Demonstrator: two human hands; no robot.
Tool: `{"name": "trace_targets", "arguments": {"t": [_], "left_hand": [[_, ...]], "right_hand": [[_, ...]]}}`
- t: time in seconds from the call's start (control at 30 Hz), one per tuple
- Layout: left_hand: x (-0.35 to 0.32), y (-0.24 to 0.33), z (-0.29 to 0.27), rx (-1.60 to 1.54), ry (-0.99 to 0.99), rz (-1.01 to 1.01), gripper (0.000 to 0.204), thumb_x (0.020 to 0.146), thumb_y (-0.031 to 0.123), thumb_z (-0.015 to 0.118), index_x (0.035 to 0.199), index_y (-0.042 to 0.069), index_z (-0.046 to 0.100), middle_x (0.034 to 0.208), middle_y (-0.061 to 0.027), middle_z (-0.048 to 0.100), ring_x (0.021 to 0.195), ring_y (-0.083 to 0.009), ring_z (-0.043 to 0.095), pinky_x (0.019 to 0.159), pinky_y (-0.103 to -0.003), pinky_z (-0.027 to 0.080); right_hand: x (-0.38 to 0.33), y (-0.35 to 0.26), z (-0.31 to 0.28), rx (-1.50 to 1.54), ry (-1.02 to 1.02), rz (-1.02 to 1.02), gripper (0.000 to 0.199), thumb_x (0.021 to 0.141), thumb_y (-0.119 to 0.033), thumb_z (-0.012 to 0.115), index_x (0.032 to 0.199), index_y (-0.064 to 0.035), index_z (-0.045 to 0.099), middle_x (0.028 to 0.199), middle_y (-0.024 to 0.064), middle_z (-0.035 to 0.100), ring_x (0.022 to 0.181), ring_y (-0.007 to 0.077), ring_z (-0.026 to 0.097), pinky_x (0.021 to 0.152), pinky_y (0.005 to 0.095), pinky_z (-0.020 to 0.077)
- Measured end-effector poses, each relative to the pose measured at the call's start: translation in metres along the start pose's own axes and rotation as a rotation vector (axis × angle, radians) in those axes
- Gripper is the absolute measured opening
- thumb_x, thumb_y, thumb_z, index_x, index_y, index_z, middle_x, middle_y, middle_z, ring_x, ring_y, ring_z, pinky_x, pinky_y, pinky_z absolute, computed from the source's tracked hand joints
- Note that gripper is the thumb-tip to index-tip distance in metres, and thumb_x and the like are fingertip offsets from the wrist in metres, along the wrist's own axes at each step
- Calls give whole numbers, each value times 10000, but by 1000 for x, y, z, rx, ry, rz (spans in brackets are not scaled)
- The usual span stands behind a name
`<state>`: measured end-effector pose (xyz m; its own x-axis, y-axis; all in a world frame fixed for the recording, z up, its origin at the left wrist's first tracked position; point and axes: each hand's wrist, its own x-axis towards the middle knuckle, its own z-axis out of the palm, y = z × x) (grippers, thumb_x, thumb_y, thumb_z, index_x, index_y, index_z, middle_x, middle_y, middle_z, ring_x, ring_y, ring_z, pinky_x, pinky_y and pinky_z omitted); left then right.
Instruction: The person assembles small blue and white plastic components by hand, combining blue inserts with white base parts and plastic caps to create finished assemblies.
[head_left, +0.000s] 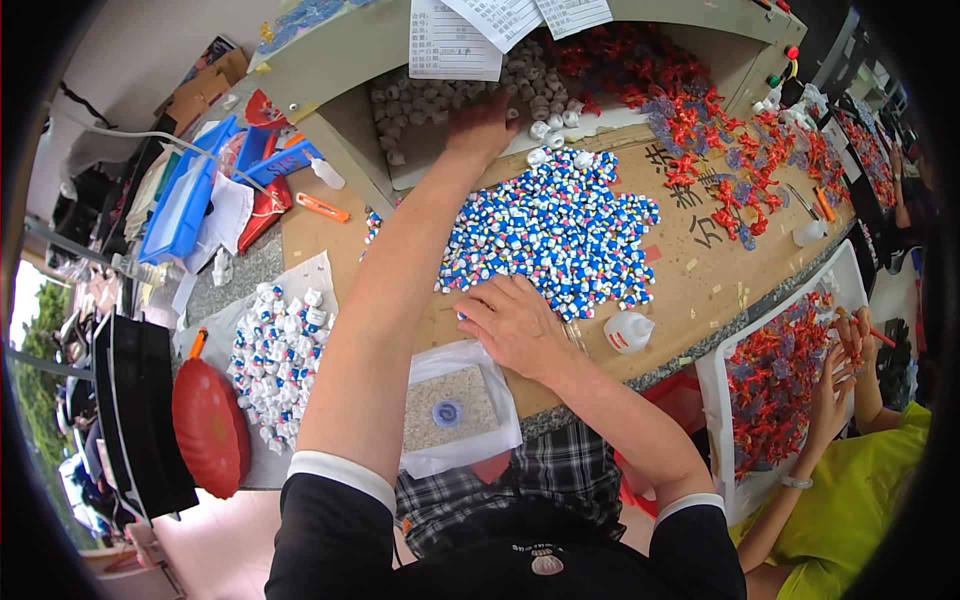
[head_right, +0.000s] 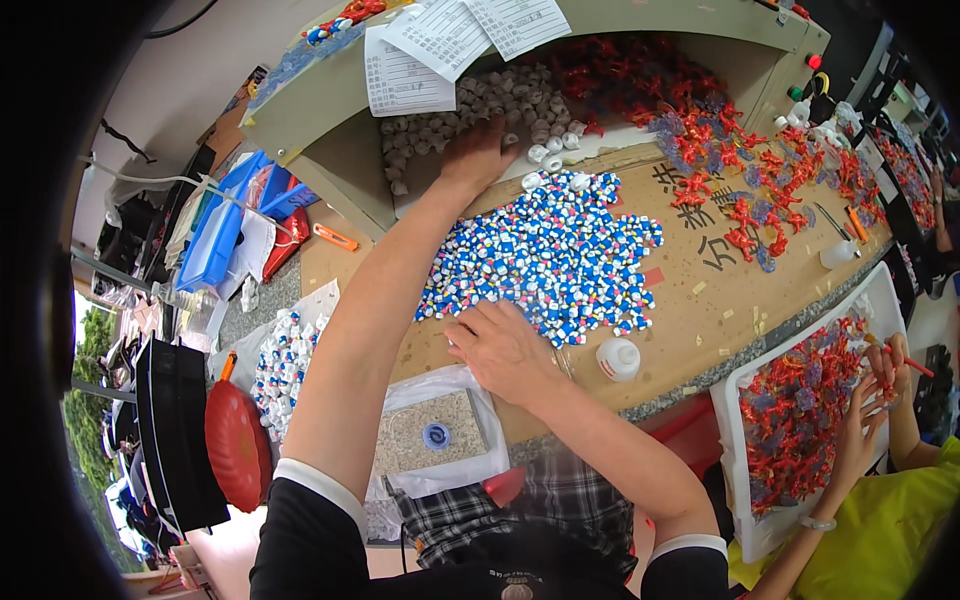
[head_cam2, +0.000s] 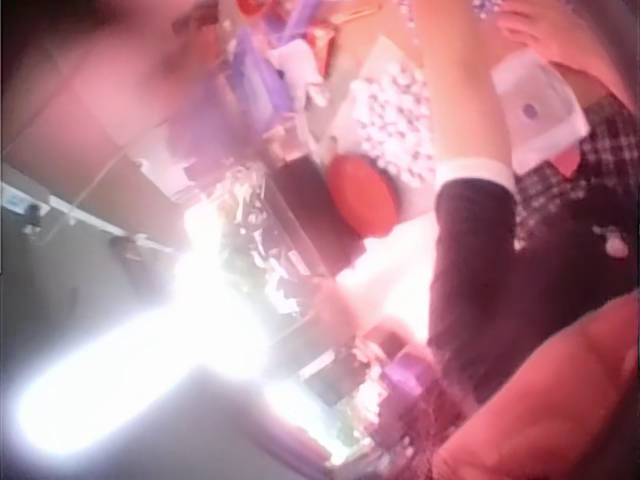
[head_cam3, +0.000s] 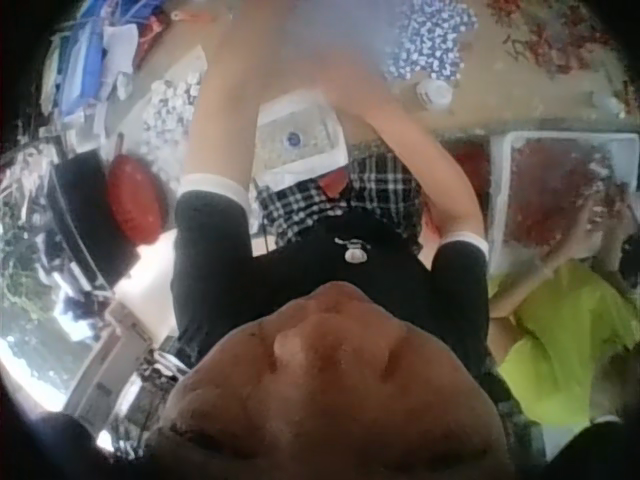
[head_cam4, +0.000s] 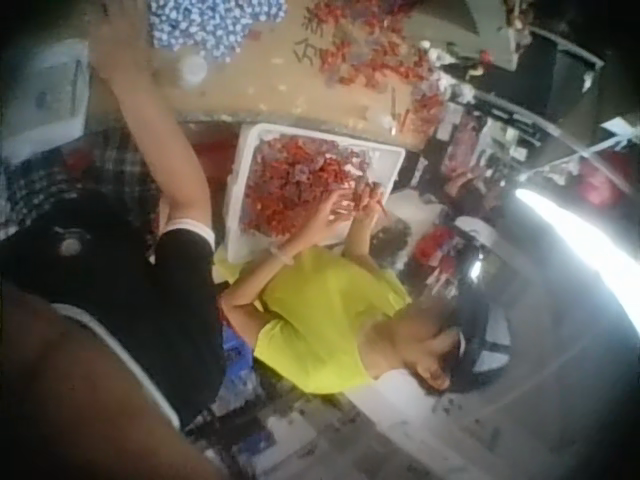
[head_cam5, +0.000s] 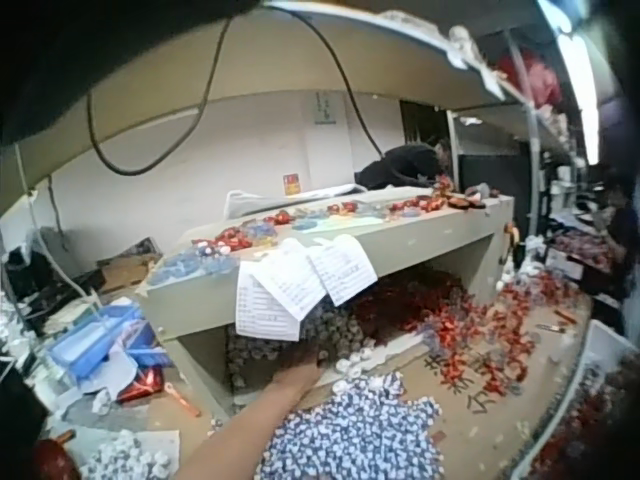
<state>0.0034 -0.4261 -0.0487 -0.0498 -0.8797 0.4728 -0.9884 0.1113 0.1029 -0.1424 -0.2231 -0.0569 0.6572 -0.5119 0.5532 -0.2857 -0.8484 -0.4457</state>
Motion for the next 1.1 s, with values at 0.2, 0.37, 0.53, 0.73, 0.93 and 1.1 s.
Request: {"name": "trace_targets", "arguments": {"t": [0.2,0.37,0.53,0.73,0.93,1.1], "left_hand": [[-3,-19,-11,-86,-108,142,307,848,299,498,1114,148,523,1067,-102,585,927,-284,591,783,-420,471],[-10,-17,-42,-409,-132,-88,269,876,272,492,1092,117,535,996,-100,604,841,-254,615,609,-364,481],[-49,-9,-108,-1789,-377,-785,298,872,261,544,1069,39,531,872,-73,582,717,-149,581,366,-208,288],[-143,-25,-165,-2228,-306,-786,311,936,292,396,1121,62,494,821,-48,557,665,-165,530,365,-216,304],[-274,14,-233,-2102,-145,-999,266,922,276,445,1082,67,480,821,-58,557,575,-162,548,340,-207,286],[-360,59,-248,-2076,-220,-1049,223,939,247,436,1054,66,499,862,-77,544,562,-135,535,331,-191,267]], "right_hand": [[-2,-5,2,-28,-5,-11,204,714,-138,667,902,-72,621,856,37,557,801,195,513,701,319,391],[-6,-6,8,-46,5,-61,207,704,-131,674,899,-83,626,828,34,548,788,192,512,694,320,390],[-5,-3,2,15,41,-46,190,698,-105,673,883,-76,639,835,40,569,797,208,525,688,329,396],[1,-5,-5,-9,90,-52,156,753,-107,643,904,-67,643,847,53,597,776,208,538,684,331,385],[-4,-31,-25,513,145,369,143,818,-65,579,947,-40,636,826,78,618,808,151,556,729,253,402],[-34,-88,-46,1065,-22,541,213,928,-110,467,1040,26,586,967,63,610,845,76,532,744,212,422]]}}
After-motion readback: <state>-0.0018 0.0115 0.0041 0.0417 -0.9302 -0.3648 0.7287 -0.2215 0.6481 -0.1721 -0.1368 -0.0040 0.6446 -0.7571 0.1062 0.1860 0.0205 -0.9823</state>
